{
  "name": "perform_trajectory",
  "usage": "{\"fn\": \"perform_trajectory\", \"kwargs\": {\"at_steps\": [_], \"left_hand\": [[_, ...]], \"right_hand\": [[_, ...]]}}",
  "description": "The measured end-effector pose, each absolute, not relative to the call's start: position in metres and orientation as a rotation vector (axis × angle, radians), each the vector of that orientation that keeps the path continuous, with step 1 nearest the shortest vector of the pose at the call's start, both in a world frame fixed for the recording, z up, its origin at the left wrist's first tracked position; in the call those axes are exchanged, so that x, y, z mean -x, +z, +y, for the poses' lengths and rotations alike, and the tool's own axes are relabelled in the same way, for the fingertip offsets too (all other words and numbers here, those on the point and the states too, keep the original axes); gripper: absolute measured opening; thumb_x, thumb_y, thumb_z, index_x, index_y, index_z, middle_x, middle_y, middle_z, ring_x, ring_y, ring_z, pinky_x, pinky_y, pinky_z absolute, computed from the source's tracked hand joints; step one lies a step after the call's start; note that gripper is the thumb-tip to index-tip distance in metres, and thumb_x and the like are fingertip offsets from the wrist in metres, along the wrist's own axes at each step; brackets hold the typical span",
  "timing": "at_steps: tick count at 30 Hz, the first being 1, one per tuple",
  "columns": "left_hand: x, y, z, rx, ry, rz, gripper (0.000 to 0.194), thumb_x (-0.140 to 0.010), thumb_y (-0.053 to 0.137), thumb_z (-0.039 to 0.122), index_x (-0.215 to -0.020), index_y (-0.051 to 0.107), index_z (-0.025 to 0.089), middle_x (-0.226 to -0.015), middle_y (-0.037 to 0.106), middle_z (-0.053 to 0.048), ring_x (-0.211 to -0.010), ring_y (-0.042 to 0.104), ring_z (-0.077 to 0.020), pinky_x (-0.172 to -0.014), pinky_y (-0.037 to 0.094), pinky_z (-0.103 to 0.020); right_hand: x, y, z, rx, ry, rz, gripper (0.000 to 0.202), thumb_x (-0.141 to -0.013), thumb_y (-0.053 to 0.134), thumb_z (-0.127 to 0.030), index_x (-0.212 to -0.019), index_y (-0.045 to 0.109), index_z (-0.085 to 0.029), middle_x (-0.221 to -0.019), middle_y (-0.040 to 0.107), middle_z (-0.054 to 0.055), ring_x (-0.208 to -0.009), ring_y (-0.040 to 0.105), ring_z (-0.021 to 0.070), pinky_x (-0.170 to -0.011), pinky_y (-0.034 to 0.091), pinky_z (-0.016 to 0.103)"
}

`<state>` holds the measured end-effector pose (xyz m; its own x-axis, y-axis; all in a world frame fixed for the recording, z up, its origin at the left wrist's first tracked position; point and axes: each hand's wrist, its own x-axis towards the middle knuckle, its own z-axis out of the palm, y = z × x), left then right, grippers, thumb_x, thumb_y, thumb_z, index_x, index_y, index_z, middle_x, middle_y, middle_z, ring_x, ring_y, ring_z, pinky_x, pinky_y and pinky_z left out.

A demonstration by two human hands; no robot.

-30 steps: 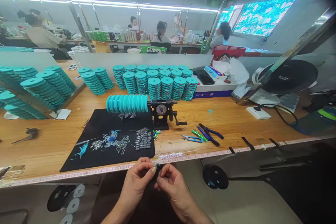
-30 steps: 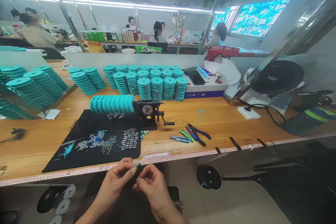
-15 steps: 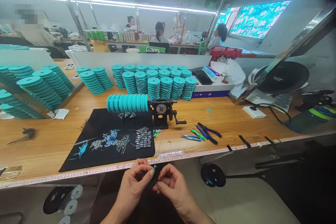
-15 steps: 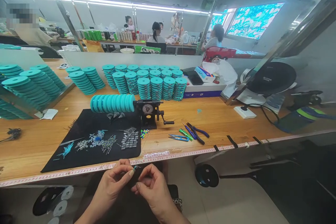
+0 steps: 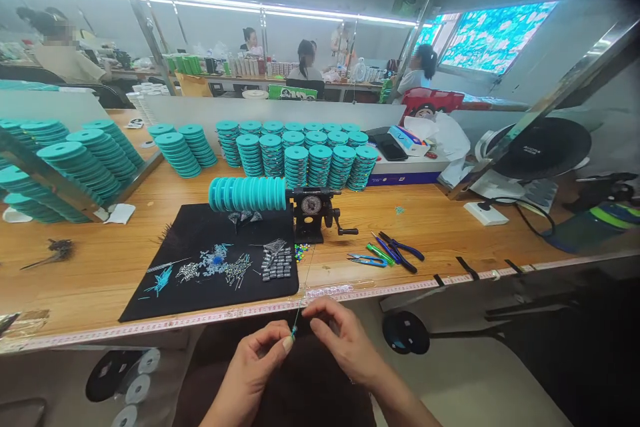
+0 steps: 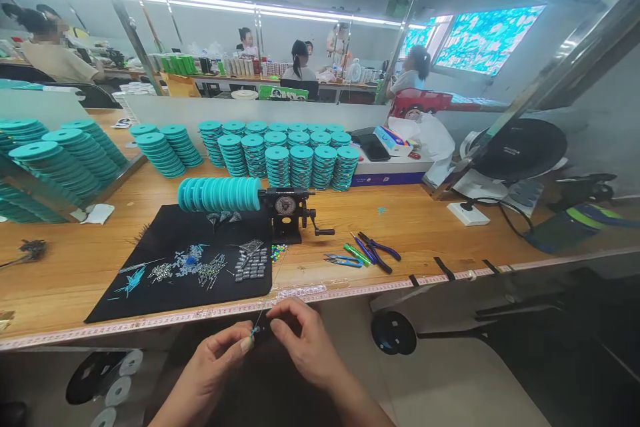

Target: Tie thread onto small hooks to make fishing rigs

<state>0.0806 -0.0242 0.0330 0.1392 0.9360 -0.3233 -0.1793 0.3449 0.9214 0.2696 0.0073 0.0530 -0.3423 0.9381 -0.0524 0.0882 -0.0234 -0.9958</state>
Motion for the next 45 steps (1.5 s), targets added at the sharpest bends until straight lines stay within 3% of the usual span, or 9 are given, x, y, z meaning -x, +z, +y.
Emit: {"fn": "perform_trajectory", "kwargs": {"at_steps": [3, 7, 15, 22, 30, 45], "left_hand": [[-0.083, 0.029, -0.026, -0.744, 0.942, 1.127, 0.027, -0.074, 0.075, 0.043, -0.077, 0.072, 0.017, -0.069, 0.063, -0.002, -0.059, 0.046, -0.0116, -0.055, 0.034, -0.022], [-0.087, 0.026, -0.026, -0.698, 0.902, 1.073, 0.031, -0.075, 0.074, 0.045, -0.078, 0.068, 0.015, -0.067, 0.066, -0.002, -0.047, 0.05, -0.0076, -0.046, 0.025, -0.02], [-0.103, 0.017, -0.032, -0.5, 0.944, 0.963, 0.039, -0.069, 0.079, 0.048, -0.06, 0.06, 0.014, -0.053, 0.051, 0.004, -0.045, 0.036, -0.0046, -0.046, 0.026, -0.018], [-0.108, 0.013, -0.039, -0.351, 1.003, 0.948, 0.036, -0.065, 0.083, 0.044, -0.068, 0.063, 0.013, -0.058, 0.056, 0.002, -0.048, 0.042, -0.0048, -0.048, 0.029, -0.016], [-0.11, 0.009, -0.041, -0.381, 1.039, 0.914, 0.039, -0.068, 0.077, 0.042, -0.059, 0.047, 0.018, -0.047, 0.04, 0.008, -0.044, 0.023, -0.0052, -0.044, 0.017, -0.018], [-0.099, 0.01, -0.043, -0.38, 0.951, 0.949, 0.03, -0.071, 0.067, 0.029, -0.056, 0.043, 0.02, -0.051, 0.033, 0.008, -0.052, 0.017, -0.0094, -0.049, 0.019, -0.023]], "right_hand": [[-0.258, 0.043, 0.015, 0.994, 1.542, -1.459, 0.02, -0.087, 0.065, -0.039, -0.094, 0.071, -0.021, -0.097, 0.066, 0.005, -0.094, 0.059, 0.0217, -0.085, 0.043, 0.032], [-0.249, 0.034, 0.017, 0.899, 1.763, -1.303, 0.022, -0.081, 0.072, -0.04, -0.082, 0.069, -0.018, -0.085, 0.063, 0.002, -0.082, 0.056, 0.0177, -0.078, 0.041, 0.029], [-0.259, 0.037, 0.019, 0.918, 1.886, -1.348, 0.029, -0.08, 0.072, -0.044, -0.076, 0.064, -0.016, -0.073, 0.052, -0.002, -0.071, 0.045, 0.0136, -0.069, 0.034, 0.024], [-0.257, 0.036, 0.02, 0.917, 1.939, -1.363, 0.026, -0.082, 0.07, -0.04, -0.077, 0.063, -0.016, -0.074, 0.053, -0.002, -0.072, 0.046, 0.0133, -0.071, 0.035, 0.024], [-0.26, 0.033, 0.021, 0.927, 1.94, -1.492, 0.023, -0.082, 0.071, -0.036, -0.08, 0.064, -0.014, -0.075, 0.056, -0.002, -0.073, 0.048, 0.0127, -0.071, 0.037, 0.024], [-0.249, 0.014, 0.01, 1.021, 1.846, -1.554, 0.018, -0.082, 0.068, -0.031, -0.078, 0.064, -0.014, -0.068, 0.059, -0.002, -0.063, 0.052, 0.0116, -0.061, 0.038, 0.023]]}}
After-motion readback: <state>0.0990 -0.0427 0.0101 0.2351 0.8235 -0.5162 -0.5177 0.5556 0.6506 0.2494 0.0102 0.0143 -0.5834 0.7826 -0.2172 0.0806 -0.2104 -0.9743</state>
